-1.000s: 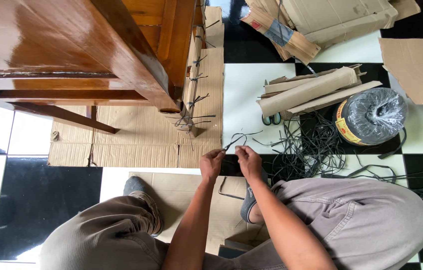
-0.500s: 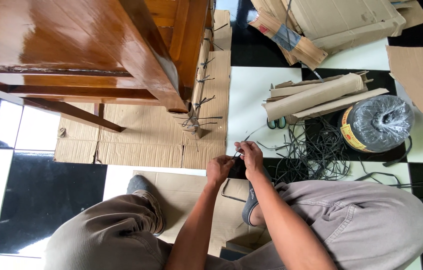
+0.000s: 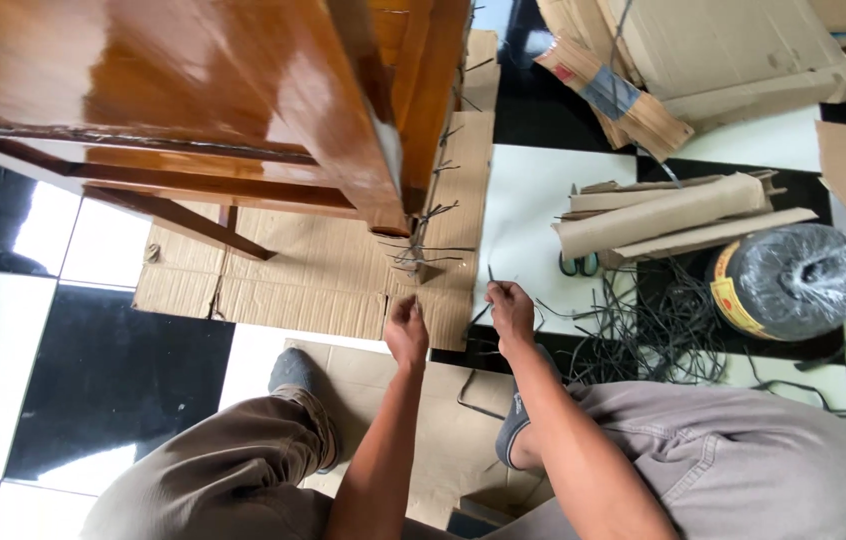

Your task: Wrapping a wooden chair leg with cardboard and securing it with a wire tie

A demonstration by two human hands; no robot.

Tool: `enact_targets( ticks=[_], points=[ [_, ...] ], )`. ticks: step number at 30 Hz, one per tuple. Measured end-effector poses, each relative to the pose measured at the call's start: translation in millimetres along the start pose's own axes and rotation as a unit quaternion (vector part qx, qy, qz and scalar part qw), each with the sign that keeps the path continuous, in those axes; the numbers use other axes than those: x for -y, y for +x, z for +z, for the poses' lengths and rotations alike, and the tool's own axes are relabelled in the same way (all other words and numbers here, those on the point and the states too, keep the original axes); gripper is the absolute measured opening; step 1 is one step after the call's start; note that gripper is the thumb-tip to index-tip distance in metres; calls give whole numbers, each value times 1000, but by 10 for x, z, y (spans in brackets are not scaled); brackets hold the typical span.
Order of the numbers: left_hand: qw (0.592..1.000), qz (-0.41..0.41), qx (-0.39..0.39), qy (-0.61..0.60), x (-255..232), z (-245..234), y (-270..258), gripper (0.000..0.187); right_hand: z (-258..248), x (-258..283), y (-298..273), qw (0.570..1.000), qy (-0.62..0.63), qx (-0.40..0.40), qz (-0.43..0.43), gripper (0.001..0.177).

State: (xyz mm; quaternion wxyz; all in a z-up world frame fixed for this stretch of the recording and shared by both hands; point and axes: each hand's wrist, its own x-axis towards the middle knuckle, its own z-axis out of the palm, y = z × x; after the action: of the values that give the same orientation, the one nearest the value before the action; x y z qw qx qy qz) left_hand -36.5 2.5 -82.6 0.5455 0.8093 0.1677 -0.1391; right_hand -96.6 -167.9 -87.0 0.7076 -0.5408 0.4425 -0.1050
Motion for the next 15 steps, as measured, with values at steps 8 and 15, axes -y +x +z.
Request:
enact_targets(
  ticks=[8,15],
  points=[
    [998,64,15,-3,-476,-308,575,31,388,220,291,958,-283,47,-19,28],
    [986,61,120,-102,-822,-364,827,50,897,325,605,901,-414,118,-61,29]
  ],
)
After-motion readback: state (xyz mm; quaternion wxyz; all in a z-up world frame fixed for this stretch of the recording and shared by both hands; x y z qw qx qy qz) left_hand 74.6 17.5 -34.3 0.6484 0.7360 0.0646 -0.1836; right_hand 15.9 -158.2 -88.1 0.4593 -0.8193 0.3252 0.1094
